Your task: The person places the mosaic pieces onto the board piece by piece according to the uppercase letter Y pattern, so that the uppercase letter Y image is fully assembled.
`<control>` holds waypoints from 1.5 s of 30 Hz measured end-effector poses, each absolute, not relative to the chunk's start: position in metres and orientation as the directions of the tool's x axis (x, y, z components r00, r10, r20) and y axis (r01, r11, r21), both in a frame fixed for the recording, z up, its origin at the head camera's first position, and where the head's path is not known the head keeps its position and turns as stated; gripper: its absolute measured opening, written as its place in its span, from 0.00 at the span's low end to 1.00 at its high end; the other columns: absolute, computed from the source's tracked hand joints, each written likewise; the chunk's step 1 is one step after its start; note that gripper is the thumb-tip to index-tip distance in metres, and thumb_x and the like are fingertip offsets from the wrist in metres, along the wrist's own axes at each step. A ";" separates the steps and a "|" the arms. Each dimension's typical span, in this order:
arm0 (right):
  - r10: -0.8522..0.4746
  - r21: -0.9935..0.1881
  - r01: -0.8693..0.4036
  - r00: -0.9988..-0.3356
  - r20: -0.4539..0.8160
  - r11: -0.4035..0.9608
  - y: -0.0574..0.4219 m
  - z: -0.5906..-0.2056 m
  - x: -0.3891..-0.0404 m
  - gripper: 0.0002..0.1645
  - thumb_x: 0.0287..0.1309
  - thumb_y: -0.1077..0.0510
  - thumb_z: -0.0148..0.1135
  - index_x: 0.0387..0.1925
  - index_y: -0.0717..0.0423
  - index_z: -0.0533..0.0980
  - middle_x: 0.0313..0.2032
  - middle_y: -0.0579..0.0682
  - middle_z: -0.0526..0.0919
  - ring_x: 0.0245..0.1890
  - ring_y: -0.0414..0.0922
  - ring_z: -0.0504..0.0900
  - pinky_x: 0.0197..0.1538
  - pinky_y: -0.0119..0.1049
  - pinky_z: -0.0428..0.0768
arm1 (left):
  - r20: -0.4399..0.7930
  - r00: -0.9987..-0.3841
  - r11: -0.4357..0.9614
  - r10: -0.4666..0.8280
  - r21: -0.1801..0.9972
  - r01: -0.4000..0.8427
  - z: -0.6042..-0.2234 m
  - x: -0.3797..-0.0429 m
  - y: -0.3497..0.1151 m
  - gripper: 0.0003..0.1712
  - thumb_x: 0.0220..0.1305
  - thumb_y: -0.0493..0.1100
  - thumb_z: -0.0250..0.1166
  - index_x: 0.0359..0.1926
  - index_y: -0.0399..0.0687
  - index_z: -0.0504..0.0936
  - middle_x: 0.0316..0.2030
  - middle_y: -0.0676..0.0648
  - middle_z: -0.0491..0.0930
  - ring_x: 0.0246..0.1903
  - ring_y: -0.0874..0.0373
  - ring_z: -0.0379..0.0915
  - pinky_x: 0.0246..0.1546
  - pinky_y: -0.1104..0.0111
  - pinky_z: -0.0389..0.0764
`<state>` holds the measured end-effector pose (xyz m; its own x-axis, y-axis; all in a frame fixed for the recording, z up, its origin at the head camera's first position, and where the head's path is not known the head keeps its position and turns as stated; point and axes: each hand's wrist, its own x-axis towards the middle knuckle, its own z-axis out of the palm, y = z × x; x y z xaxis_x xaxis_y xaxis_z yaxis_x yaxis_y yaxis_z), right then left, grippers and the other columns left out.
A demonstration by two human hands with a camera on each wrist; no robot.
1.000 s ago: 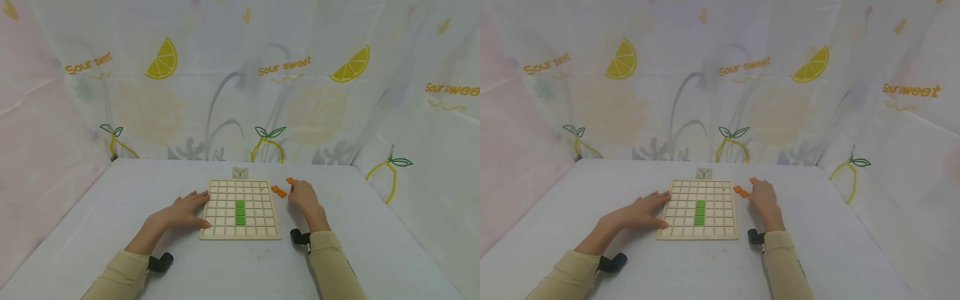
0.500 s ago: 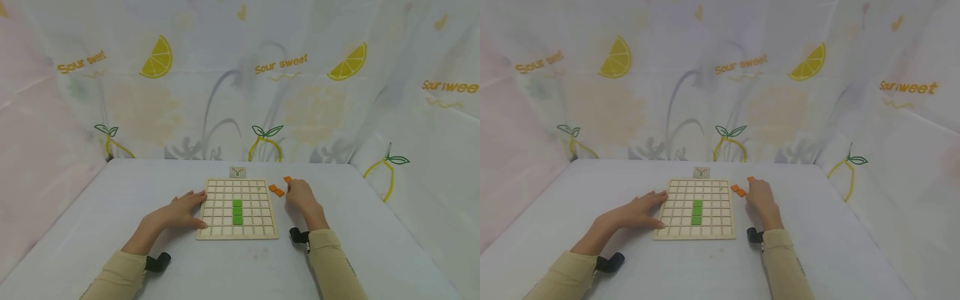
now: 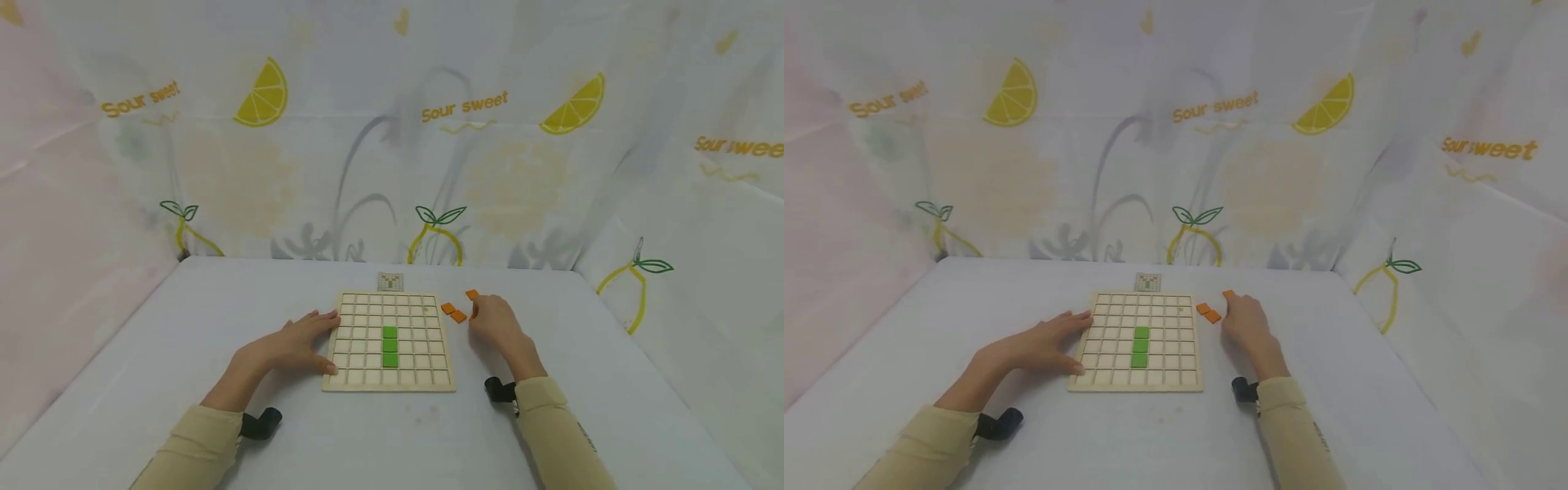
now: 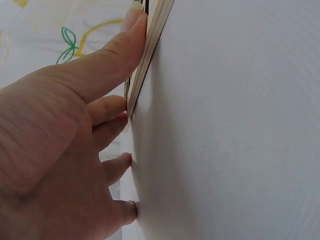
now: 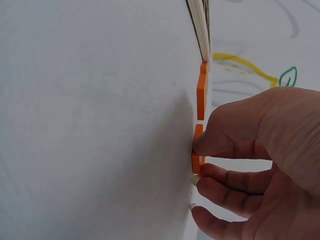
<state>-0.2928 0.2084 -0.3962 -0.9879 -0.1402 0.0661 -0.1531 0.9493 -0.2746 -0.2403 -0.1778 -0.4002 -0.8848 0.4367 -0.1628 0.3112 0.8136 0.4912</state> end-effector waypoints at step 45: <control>-0.299 -0.211 -0.313 -0.949 0.097 0.926 0.199 -0.391 -0.299 0.07 0.47 0.68 0.60 0.28 0.54 0.75 0.29 0.51 0.75 0.30 0.46 0.70 0.33 0.37 0.70 | -0.186 -0.886 0.818 0.425 0.498 0.288 -0.398 -0.240 -0.178 0.56 0.50 0.58 0.76 0.76 0.47 0.60 0.78 0.45 0.54 0.78 0.37 0.39 0.70 0.30 0.40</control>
